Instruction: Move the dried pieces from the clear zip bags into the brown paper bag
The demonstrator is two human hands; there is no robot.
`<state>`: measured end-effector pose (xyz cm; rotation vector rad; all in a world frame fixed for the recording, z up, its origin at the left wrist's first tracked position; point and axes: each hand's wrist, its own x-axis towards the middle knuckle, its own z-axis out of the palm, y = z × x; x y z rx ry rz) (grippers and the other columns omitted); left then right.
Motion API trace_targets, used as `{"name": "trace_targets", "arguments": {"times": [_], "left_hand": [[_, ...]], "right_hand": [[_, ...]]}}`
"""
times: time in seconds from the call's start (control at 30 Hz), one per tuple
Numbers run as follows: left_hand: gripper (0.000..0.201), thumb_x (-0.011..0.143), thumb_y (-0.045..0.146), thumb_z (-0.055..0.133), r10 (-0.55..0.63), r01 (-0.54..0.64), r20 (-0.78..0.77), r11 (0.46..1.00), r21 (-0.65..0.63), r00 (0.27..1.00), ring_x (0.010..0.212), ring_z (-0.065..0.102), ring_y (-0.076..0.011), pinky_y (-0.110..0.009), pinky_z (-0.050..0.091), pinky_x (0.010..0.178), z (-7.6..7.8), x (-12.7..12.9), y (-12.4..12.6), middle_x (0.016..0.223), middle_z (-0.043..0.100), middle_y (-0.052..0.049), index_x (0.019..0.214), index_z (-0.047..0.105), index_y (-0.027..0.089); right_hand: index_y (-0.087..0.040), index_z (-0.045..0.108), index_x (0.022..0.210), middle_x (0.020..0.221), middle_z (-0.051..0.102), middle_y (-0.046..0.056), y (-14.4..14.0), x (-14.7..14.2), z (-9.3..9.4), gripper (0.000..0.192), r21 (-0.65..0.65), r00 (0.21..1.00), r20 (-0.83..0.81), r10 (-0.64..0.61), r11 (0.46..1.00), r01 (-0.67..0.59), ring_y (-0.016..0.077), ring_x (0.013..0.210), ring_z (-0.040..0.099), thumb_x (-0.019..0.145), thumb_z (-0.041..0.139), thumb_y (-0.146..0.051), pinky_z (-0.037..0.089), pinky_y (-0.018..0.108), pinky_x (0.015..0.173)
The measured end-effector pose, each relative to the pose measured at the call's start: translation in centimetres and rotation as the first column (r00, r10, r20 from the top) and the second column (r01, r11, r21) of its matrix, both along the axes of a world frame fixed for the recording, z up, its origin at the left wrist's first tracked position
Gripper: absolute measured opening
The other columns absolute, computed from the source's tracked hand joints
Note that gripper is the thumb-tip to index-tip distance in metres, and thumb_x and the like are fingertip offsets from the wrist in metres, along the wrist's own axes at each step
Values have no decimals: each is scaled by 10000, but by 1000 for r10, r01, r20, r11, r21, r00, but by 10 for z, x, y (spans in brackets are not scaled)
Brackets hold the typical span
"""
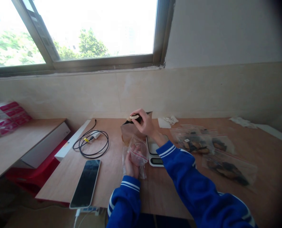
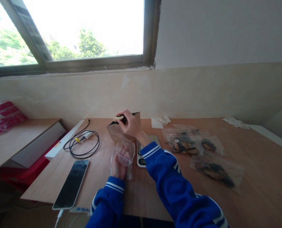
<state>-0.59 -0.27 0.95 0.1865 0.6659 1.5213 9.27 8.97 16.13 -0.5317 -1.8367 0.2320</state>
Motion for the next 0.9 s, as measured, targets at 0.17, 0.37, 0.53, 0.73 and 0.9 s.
{"name": "trace_targets", "arguments": {"times": [0.17,0.37,0.53,0.73,0.9], "left_hand": [[315,868,267,481,-4,4,18,1000,12,1000,798,664,-147,-253,547,720,0,0,0,1139,657,-129,1118,621,134],[312,872,266,472,-2,2,3,1000,22,1000,900,669,-174,-265,538,769,-2,-1,0,1117,669,-137,1107,621,125],[323,857,259,503,4,-4,-19,1000,2,1000,866,673,-170,-262,537,764,-1,-1,-1,1146,659,-132,1133,611,132],[311,840,239,523,6,-6,-15,1000,8,1000,883,669,-169,-262,534,775,0,-1,-1,1150,656,-140,1117,618,134],[317,838,272,532,4,-4,-27,1000,7,1000,916,666,-188,-284,538,779,-4,-2,1,1152,654,-140,1117,619,150]], "right_hand": [[-212,493,912,891,536,57,1,-6,-11,152,82,997,-64,-48,995,53,207,867,548,770,486,-158,471,351,797],[-227,447,852,818,483,28,5,-9,-20,155,54,930,-341,-135,985,163,184,757,504,719,438,-147,461,332,709],[-235,428,806,782,487,26,7,-11,-19,123,24,937,-327,-119,991,134,187,729,506,693,416,-190,457,330,682],[-241,377,721,690,450,5,15,-11,-21,49,-57,913,-392,-116,993,101,171,644,485,737,347,-207,427,298,614],[-236,433,718,661,483,-2,14,-8,-19,129,-54,946,-252,-202,979,195,157,591,477,823,358,-236,397,276,573]]}}
